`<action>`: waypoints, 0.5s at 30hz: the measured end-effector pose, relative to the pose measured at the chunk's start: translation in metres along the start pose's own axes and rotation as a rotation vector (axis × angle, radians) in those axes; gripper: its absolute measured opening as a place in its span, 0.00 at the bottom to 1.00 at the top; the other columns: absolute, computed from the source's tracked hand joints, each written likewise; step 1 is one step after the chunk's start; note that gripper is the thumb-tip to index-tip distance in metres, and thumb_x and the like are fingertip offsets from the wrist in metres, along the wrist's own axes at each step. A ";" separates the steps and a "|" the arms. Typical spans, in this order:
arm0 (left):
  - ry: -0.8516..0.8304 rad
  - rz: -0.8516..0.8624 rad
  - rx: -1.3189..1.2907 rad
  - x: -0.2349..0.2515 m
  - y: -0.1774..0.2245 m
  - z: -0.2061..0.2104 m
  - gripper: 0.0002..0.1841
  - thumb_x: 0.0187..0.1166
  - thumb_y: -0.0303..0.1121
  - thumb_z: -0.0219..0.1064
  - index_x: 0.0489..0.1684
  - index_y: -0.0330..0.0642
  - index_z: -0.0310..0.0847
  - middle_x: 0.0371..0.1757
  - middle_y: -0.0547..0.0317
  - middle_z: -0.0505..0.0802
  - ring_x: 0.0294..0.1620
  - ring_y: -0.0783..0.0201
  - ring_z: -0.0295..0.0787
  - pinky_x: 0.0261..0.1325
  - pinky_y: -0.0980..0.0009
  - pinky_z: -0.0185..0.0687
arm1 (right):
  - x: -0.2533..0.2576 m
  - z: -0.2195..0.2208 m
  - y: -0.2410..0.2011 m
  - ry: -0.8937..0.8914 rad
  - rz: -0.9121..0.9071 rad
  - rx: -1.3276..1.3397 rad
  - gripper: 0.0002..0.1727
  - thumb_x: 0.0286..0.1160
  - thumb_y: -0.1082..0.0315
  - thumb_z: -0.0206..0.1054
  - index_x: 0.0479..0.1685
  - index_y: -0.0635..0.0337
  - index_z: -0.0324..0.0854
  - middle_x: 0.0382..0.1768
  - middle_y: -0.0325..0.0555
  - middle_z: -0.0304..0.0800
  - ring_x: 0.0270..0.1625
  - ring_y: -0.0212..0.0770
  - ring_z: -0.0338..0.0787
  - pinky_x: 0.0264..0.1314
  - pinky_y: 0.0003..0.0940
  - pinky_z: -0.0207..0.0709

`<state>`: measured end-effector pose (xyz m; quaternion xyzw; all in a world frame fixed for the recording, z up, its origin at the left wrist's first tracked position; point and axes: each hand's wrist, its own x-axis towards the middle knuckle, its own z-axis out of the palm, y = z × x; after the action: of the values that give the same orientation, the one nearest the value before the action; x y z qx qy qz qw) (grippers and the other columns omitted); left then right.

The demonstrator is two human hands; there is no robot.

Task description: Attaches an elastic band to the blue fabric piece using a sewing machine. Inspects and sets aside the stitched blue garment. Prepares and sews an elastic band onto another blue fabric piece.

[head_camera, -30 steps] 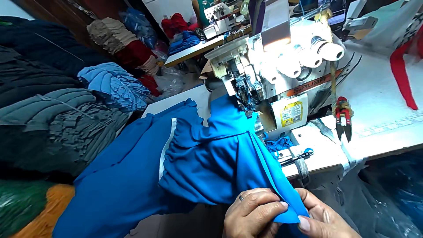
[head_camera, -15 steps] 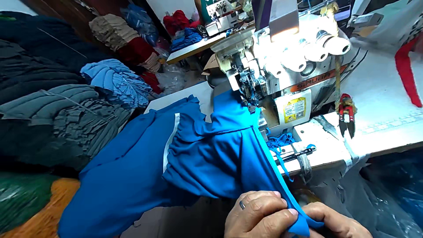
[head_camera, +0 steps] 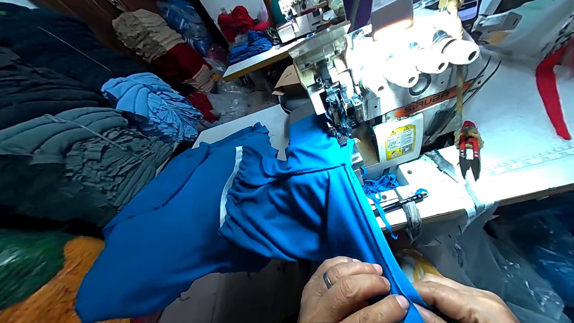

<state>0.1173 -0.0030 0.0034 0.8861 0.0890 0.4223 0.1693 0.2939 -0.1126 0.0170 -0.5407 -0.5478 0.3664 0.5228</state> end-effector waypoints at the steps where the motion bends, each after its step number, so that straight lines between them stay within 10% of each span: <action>1: 0.002 0.013 0.010 -0.001 -0.001 0.001 0.04 0.84 0.33 0.66 0.46 0.47 0.86 0.49 0.62 0.90 0.63 0.69 0.85 0.72 0.75 0.76 | 0.000 -0.001 -0.001 -0.009 0.004 -0.007 0.11 0.80 0.74 0.65 0.42 0.76 0.90 0.37 0.58 0.93 0.39 0.32 0.91 0.47 0.22 0.83; 15: 0.035 0.182 0.282 -0.007 -0.008 0.006 0.09 0.84 0.41 0.68 0.51 0.50 0.80 0.53 0.63 0.85 0.67 0.68 0.78 0.80 0.73 0.64 | -0.002 -0.018 -0.008 -0.345 0.244 0.496 0.21 0.80 0.78 0.50 0.67 0.76 0.79 0.66 0.48 0.87 0.66 0.31 0.87 0.71 0.36 0.81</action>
<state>0.1173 0.0010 -0.0081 0.8979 0.0697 0.4346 0.0027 0.3099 -0.1184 0.0278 -0.3885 -0.4536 0.6346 0.4905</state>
